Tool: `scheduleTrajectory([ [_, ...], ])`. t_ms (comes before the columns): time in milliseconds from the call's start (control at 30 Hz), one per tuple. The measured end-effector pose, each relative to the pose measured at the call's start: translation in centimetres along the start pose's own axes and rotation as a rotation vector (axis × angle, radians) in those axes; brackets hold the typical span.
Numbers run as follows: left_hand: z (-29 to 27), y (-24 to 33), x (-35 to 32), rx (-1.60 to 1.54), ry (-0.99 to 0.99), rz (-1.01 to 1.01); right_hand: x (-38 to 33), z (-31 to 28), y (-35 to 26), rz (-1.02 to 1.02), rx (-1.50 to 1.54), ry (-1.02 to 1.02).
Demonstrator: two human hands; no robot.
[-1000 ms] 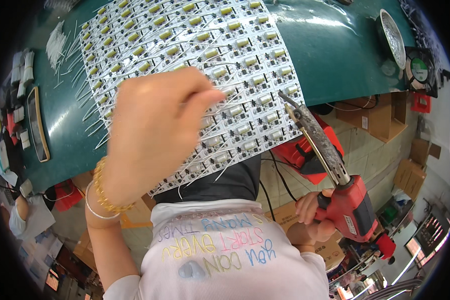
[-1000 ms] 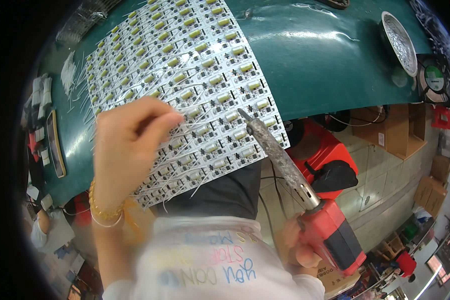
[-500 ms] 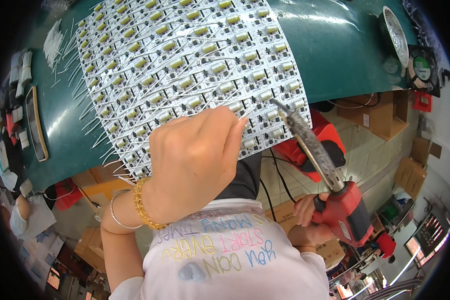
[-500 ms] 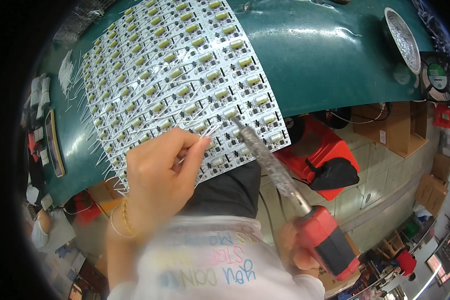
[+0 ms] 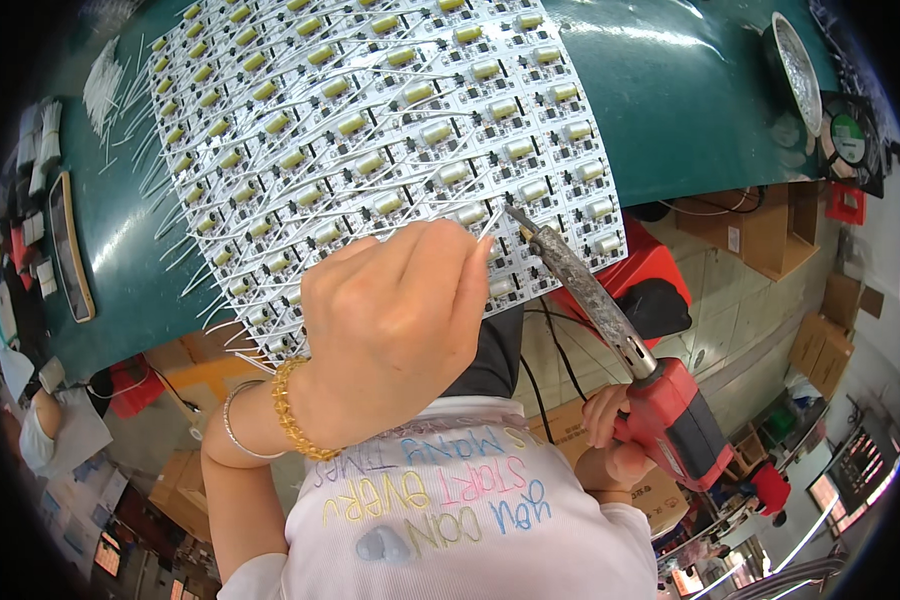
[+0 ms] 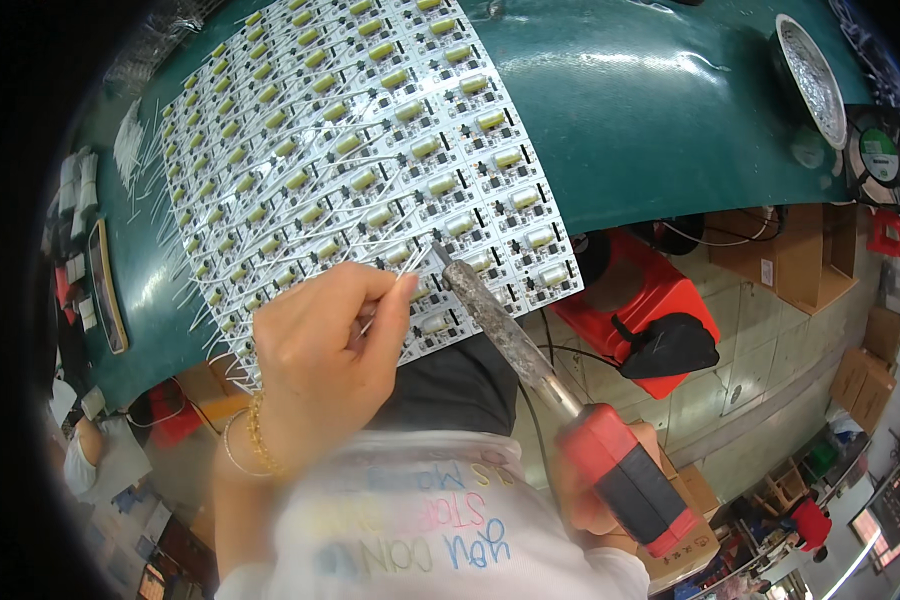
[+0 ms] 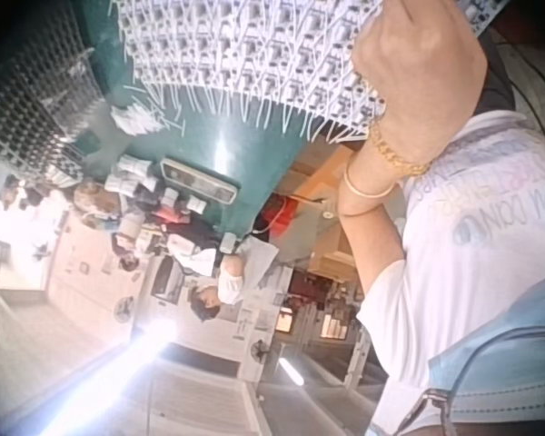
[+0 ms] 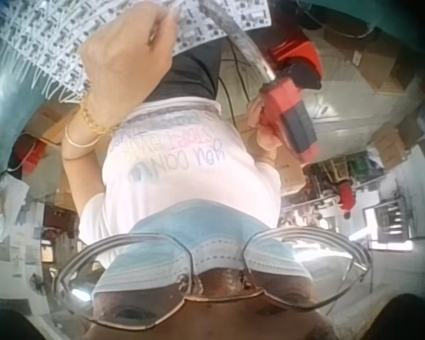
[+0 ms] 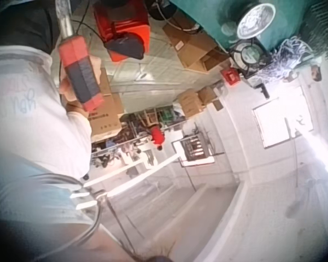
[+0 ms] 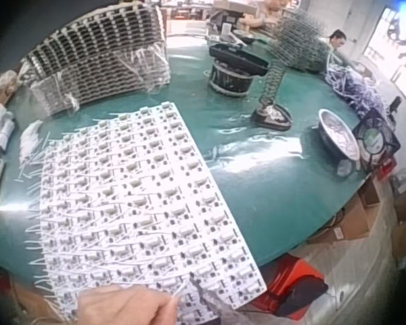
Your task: The person uses a soldering iron to attach white wires to a large grid of LED modules on a green workbench. They systematically move across the panel, applying heat to secure the connections at various points on the circuit board.
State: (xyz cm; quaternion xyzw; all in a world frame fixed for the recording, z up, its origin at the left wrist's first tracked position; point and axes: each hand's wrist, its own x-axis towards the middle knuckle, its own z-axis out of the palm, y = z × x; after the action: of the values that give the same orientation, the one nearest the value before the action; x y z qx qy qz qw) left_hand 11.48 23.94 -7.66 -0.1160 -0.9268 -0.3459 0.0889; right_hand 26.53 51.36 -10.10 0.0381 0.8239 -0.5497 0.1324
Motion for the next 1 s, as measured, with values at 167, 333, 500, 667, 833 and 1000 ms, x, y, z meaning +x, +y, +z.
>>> scheduleTrajectory([
  [167,-0.1,-0.1,0.0,0.025,-0.026,0.001,-0.2,0.5,0.1,0.010,-0.093,0.053],
  [333,-0.6,0.1,0.4,0.022,-0.077,-0.017,1.8,2.5,-1.6,-0.219,0.411,0.114],
  [500,-0.5,0.2,0.3,0.004,-0.056,-0.029,1.5,2.7,-1.8,-0.108,0.449,0.161],
  [667,-0.6,0.1,0.4,0.015,-0.067,-0.030,-1.4,-0.6,2.2,0.073,-0.220,-0.107],
  [833,-0.6,0.2,0.3,0.027,-0.058,-0.034,-1.0,1.1,0.9,0.017,0.221,0.163],
  [1000,-0.5,0.1,0.4,0.024,-0.053,-0.031,-1.4,0.9,0.8,0.023,0.009,0.207],
])
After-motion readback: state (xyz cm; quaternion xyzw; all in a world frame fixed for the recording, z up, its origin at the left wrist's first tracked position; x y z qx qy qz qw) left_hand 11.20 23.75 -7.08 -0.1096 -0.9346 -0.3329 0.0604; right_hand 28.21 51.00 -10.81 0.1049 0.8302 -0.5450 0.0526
